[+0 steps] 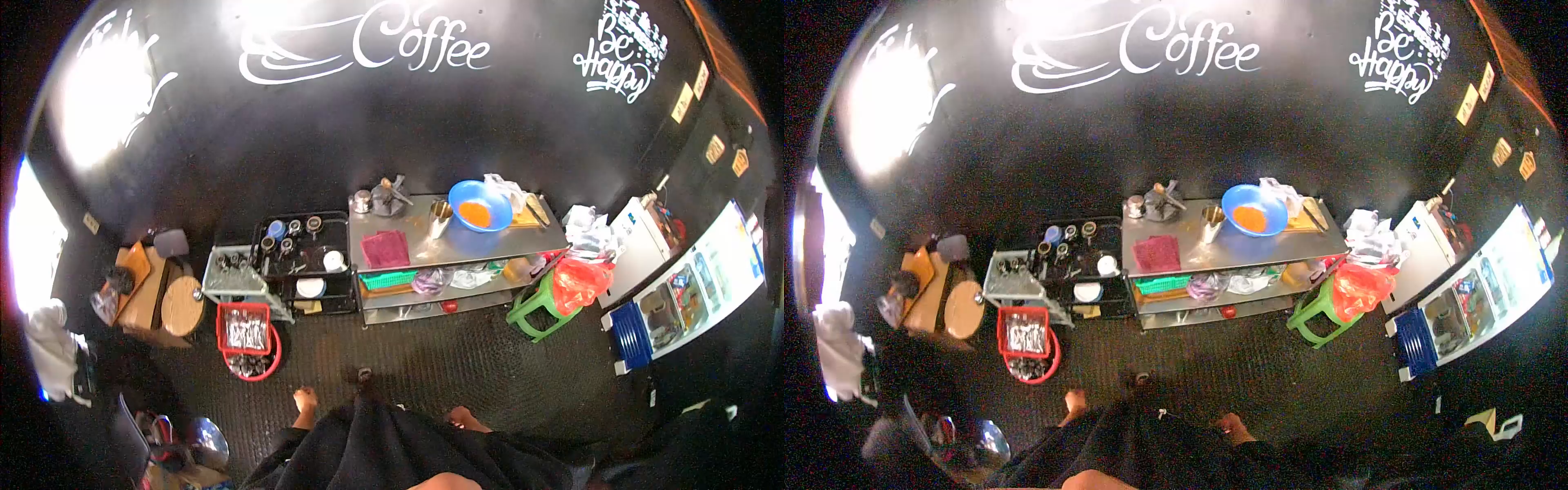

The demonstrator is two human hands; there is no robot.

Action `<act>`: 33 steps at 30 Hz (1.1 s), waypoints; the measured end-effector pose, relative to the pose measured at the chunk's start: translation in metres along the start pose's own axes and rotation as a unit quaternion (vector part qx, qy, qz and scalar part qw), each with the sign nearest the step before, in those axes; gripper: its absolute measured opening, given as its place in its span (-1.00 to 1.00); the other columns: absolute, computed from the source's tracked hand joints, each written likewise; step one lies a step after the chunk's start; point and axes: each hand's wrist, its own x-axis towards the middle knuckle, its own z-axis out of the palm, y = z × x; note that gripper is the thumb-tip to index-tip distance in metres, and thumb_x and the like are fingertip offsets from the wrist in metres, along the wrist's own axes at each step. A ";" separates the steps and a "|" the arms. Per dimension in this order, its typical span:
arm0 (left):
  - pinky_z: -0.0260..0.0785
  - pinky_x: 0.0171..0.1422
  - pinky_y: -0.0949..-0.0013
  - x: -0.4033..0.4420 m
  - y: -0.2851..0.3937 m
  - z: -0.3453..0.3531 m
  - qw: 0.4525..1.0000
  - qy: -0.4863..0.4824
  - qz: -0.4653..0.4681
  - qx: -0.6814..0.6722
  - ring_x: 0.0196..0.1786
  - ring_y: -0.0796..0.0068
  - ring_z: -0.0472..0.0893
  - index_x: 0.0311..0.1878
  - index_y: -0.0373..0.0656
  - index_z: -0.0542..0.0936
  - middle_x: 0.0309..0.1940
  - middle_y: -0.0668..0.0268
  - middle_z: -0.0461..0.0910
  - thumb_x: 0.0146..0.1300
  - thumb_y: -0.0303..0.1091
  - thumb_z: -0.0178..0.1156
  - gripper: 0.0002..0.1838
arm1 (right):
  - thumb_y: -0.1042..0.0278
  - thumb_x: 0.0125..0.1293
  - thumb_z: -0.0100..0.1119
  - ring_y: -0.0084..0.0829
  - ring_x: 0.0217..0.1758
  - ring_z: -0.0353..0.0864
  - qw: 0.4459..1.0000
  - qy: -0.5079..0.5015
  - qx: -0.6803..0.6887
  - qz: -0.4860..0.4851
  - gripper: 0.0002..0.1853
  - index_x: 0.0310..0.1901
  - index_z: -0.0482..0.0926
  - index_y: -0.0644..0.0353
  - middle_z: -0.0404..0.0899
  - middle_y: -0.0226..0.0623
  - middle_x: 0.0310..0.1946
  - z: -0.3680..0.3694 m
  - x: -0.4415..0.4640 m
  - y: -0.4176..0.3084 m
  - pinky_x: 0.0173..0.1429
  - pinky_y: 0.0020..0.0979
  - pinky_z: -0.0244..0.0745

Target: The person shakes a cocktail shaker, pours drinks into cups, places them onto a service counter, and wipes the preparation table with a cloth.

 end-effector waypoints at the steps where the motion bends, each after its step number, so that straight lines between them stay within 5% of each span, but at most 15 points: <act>1: 0.38 0.11 0.10 0.011 0.004 0.006 0.999 0.006 0.024 0.032 -0.08 -0.02 0.58 -0.24 -0.25 0.66 -0.24 0.02 0.64 0.14 -0.19 0.07 -0.67 | 0.13 0.29 0.13 -0.30 -0.34 0.60 0.984 0.032 -0.142 -0.103 -0.74 -0.17 0.69 0.09 0.62 -0.24 -0.28 0.014 0.040 0.020 -0.26 -0.23 0.51; 2: 0.38 0.11 0.10 0.021 0.016 -0.003 0.999 0.001 0.033 0.037 -0.08 -0.02 0.58 -0.24 -0.25 0.66 -0.24 0.02 0.64 0.14 -0.19 0.07 -0.67 | 0.14 0.27 0.16 -0.30 -0.32 0.61 0.907 0.130 -0.323 -0.238 -0.74 -0.16 0.69 0.09 0.62 -0.23 -0.24 0.042 0.098 0.052 -0.26 -0.23 0.52; 3: 0.41 0.07 0.06 0.027 0.030 -0.016 0.995 -0.068 0.036 0.063 -0.10 -0.03 0.60 -0.25 -0.27 0.66 -0.26 0.00 0.65 0.13 -0.18 0.08 -0.66 | 0.15 0.23 0.19 -0.27 -0.27 0.61 0.972 0.096 -0.181 -0.115 -0.74 -0.15 0.68 0.10 0.62 -0.21 -0.23 0.003 0.071 0.011 -0.21 -0.22 0.51; 5: 0.43 0.02 0.03 0.059 0.053 -0.025 0.985 -0.136 0.049 0.092 -0.12 -0.03 0.62 -0.26 -0.29 0.66 -0.29 -0.01 0.66 0.12 -0.18 0.09 -0.65 | 0.17 0.15 0.25 -0.19 -0.17 0.59 0.987 0.160 -0.026 0.001 -0.71 -0.14 0.65 0.13 0.62 -0.16 -0.22 -0.059 0.032 -0.063 -0.11 -0.19 0.50; 7: 0.47 -0.07 0.03 0.087 0.053 -0.023 0.987 -0.138 0.060 0.061 -0.17 -0.01 0.66 -0.30 -0.31 0.64 -0.30 -0.04 0.66 0.12 -0.19 0.10 -0.67 | 0.18 0.07 0.30 -0.11 -0.08 0.57 0.955 0.284 0.087 0.027 -0.66 -0.13 0.63 0.16 0.62 -0.11 -0.20 -0.094 0.025 -0.106 -0.02 -0.16 0.49; 9: 0.48 -0.09 0.09 0.102 0.067 -0.016 0.990 -0.133 0.026 0.039 -0.17 -0.01 0.66 -0.31 -0.28 0.65 -0.30 -0.03 0.66 0.11 -0.22 0.13 -0.71 | 0.17 0.05 0.32 -0.07 -0.08 0.57 0.860 0.464 0.211 -0.017 -0.66 -0.21 0.62 0.23 0.61 -0.09 -0.22 -0.124 0.023 -0.135 -0.01 -0.11 0.48; 11: 0.49 -0.18 0.12 0.122 0.106 -0.032 0.996 -0.070 0.060 -0.022 -0.29 -0.01 0.67 -0.34 -0.26 0.64 -0.39 0.02 0.66 0.14 -0.32 0.13 -0.79 | 0.21 0.04 0.35 -0.11 -0.16 0.59 0.815 0.547 0.181 -0.068 -0.63 -0.18 0.59 0.27 0.61 -0.09 -0.25 -0.169 0.032 -0.154 -0.05 -0.12 0.48; 14: 0.44 -0.10 0.12 0.136 0.175 -0.030 0.974 -0.005 0.154 -0.168 -0.23 0.01 0.61 -0.30 -0.22 0.61 -0.37 0.10 0.63 0.11 -0.47 0.09 -0.86 | 0.24 0.00 0.41 -0.23 -0.29 0.60 0.770 0.571 0.262 -0.111 -0.51 -0.04 0.52 0.28 0.58 -0.12 -0.18 -0.251 0.034 -0.186 -0.14 -0.25 0.50; 16: 0.32 0.05 0.12 0.129 0.245 -0.040 0.926 0.164 0.334 -0.067 -0.11 0.05 0.49 -0.23 -0.17 0.56 -0.29 0.16 0.56 0.03 -0.55 0.06 -0.79 | 0.24 -0.01 0.44 -0.29 -0.32 0.58 0.728 0.593 0.283 -0.198 -0.44 0.04 0.49 0.23 0.54 -0.13 -0.11 -0.307 0.046 -0.197 -0.21 -0.34 0.50; 20: 0.18 0.18 0.05 0.125 0.377 -0.032 0.911 0.208 0.341 -0.102 0.03 0.05 0.39 -0.12 -0.17 0.52 -0.10 0.16 0.49 -0.02 -0.51 0.11 -0.68 | 0.23 0.01 0.41 -0.18 0.01 0.49 0.726 0.540 0.325 -0.277 -0.41 0.10 0.44 0.18 0.46 -0.09 -0.06 -0.435 0.023 -0.248 0.02 -0.25 0.45; 23: 0.12 0.24 0.03 0.125 0.458 -0.001 0.925 0.209 0.304 -0.093 0.15 0.08 0.35 -0.03 -0.09 0.53 0.04 0.18 0.44 -0.03 -0.43 0.18 -0.60 | 0.22 -0.03 0.44 -0.12 0.12 0.40 0.744 0.571 0.149 -0.313 -0.30 0.17 0.38 0.16 0.41 -0.08 0.06 -0.515 0.021 -0.271 0.19 -0.17 0.34; 25: 0.01 0.37 -0.06 0.138 0.495 0.031 0.956 0.116 0.260 -0.071 0.29 0.09 0.27 0.11 -0.04 0.50 0.18 0.16 0.38 -0.01 -0.29 0.21 -0.49 | 0.17 -0.10 0.47 -0.02 0.22 0.30 0.732 0.554 0.066 -0.390 -0.14 0.28 0.27 0.08 0.31 -0.04 0.16 -0.549 0.024 -0.285 0.31 -0.09 0.20; 31: -0.21 0.51 -0.12 0.138 0.549 0.074 0.985 0.064 0.130 0.094 0.48 0.06 0.06 0.26 -0.02 0.40 0.41 0.19 0.18 0.12 -0.10 0.13 -0.40 | 0.18 -0.24 0.54 0.12 0.27 0.25 0.824 0.427 -0.127 -0.351 0.12 0.42 0.07 -0.08 0.22 0.06 0.21 -0.587 0.064 -0.303 0.19 0.06 0.33; 33: -0.23 0.50 -0.17 0.140 0.540 0.068 0.983 0.051 0.169 0.043 0.46 0.03 0.07 0.25 -0.04 0.41 0.40 0.18 0.19 0.12 -0.08 0.16 -0.40 | 0.24 -0.25 0.54 0.03 0.27 0.26 0.838 0.413 -0.111 -0.339 0.08 0.39 0.13 -0.05 0.23 0.00 0.21 -0.593 0.070 -0.305 0.21 -0.08 0.36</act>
